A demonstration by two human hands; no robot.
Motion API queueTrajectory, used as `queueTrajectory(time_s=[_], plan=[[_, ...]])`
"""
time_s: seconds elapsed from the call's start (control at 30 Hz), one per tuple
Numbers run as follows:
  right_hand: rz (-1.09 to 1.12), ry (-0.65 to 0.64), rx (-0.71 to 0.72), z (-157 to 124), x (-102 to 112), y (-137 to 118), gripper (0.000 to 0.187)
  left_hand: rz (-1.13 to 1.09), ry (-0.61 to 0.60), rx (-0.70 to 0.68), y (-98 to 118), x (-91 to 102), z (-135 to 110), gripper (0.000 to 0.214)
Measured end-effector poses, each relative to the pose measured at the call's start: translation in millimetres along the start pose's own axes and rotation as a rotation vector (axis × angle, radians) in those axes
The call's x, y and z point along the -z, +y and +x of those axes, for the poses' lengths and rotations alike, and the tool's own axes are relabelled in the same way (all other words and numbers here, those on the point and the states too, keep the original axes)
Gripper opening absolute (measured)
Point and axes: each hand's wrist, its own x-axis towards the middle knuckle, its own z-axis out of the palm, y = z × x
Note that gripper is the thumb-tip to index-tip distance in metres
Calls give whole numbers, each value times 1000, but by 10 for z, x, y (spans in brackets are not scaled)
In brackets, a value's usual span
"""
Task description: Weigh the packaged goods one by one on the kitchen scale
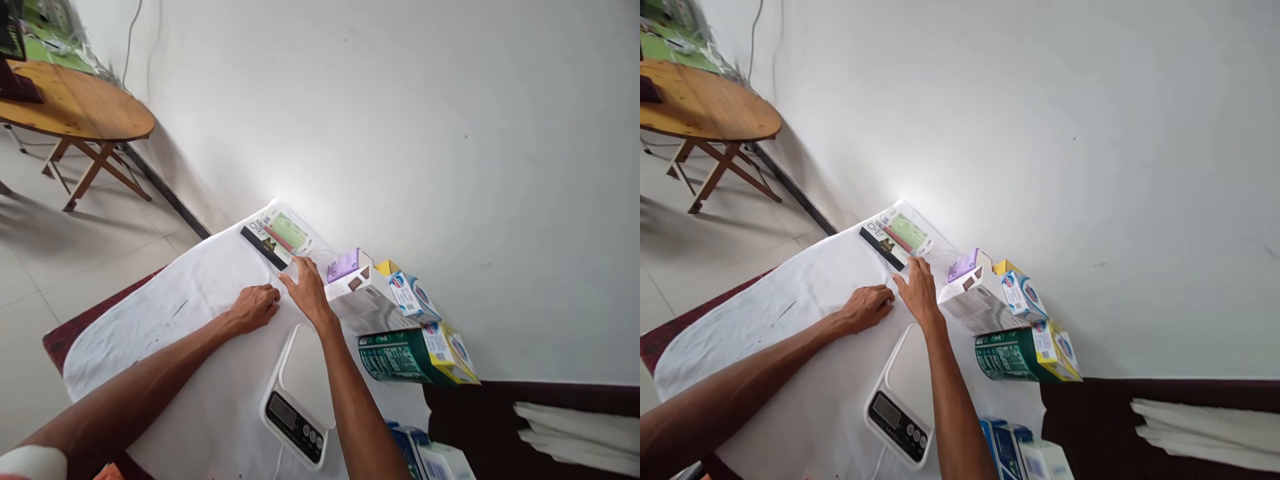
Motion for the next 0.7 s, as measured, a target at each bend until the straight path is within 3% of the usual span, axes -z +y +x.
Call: queueTrajectory(time_s=[0.17, 0.33, 0.43, 0.53, 0.7], plan=[[-46, -44, -63, 453, -439, 60, 18, 11, -14, 9, 12, 13, 10, 14], [-30, -33, -80, 466, -550, 70, 16, 11, -17, 28, 14, 0, 25, 14], [-3, 8, -105, 333, -412, 64, 18, 14, -14, 34, 14, -1, 31, 15], [32, 68, -133, 29, -102, 65, 24, 17, -11, 28, 7, -3, 28, 15], [33, 153, -185, -934, 481, 92, 42, 24, -2, 16, -14, -28, 22, 18]])
